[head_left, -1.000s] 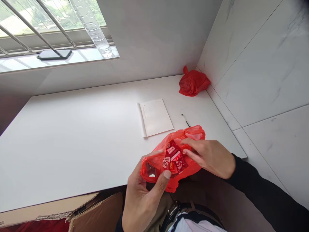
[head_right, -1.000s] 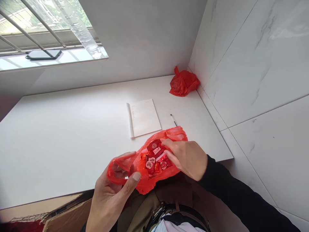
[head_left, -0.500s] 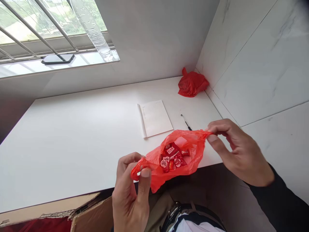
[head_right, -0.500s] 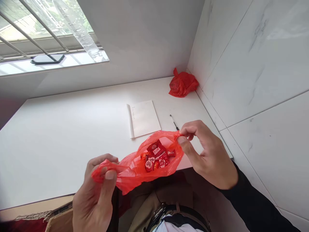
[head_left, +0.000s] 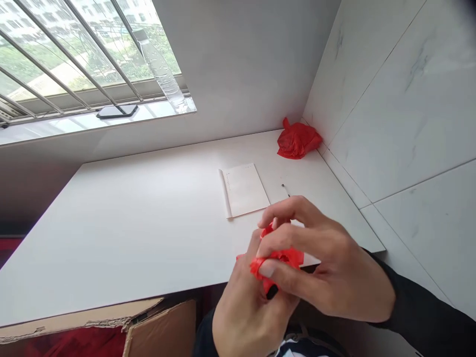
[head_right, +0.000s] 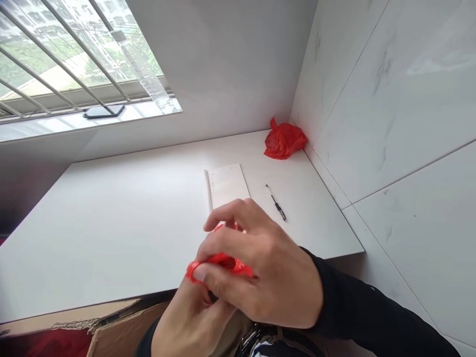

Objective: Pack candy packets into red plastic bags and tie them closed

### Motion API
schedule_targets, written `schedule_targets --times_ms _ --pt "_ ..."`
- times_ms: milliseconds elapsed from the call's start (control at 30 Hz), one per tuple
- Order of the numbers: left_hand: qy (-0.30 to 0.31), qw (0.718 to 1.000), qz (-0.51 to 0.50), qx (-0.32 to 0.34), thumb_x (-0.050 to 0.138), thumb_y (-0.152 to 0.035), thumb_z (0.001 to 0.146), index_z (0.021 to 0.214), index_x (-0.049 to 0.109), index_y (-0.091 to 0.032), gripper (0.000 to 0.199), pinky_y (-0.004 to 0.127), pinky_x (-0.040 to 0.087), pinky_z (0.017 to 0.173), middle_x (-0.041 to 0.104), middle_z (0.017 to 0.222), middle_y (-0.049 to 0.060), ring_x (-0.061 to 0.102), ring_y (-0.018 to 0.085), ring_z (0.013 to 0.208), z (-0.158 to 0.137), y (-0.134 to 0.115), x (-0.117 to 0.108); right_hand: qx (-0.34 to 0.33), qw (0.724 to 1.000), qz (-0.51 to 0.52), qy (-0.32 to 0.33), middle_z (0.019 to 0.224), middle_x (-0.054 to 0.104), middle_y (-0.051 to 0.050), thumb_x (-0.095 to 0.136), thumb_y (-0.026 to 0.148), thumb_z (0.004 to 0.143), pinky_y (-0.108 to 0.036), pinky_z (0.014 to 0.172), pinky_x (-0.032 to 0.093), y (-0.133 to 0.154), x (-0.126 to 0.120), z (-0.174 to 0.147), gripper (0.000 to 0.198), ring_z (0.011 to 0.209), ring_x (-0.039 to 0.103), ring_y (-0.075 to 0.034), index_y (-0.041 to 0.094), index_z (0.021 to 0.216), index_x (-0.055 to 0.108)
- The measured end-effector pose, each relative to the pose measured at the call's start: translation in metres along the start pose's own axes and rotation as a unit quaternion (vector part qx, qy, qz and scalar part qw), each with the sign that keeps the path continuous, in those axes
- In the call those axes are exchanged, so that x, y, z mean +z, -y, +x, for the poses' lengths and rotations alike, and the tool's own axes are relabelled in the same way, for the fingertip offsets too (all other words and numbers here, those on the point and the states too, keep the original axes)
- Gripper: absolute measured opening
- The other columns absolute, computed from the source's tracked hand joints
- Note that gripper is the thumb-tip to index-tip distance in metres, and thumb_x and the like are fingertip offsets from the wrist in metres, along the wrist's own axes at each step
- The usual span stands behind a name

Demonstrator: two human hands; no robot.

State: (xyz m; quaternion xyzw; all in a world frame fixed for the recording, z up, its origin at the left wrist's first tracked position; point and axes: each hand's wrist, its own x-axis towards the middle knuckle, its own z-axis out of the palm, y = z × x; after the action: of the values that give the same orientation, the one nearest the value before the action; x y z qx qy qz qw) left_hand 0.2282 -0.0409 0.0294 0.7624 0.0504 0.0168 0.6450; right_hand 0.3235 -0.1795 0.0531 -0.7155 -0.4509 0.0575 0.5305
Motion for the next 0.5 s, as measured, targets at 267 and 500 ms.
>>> schedule_targets --times_ms 267,500 --pt "-0.040 0.973 -0.193 -0.120 0.059 -0.051 0.094 0.065 0.058 -0.019 0.043 0.025 0.038 0.047 0.047 0.053 -0.001 0.042 0.011 0.048 0.013 0.017 -0.012 0.083 0.995 0.011 0.062 0.096 0.070 -0.001 0.059 0.031 0.100 -0.034 0.088 0.049 -0.031 0.001 0.009 0.011 0.095 0.061 -0.018 0.024 0.103 0.068" --pt "-0.065 0.932 -0.323 -0.151 0.061 -0.043 0.094 0.101 0.069 -0.017 0.028 0.027 0.049 0.060 0.066 0.075 0.005 0.061 0.015 0.061 0.022 0.023 -0.023 0.053 0.998 0.004 0.041 0.105 0.064 -0.004 0.062 0.021 0.093 -0.036 0.089 0.050 -0.031 0.004 -0.005 0.005 0.101 0.060 -0.020 0.025 0.093 0.065"
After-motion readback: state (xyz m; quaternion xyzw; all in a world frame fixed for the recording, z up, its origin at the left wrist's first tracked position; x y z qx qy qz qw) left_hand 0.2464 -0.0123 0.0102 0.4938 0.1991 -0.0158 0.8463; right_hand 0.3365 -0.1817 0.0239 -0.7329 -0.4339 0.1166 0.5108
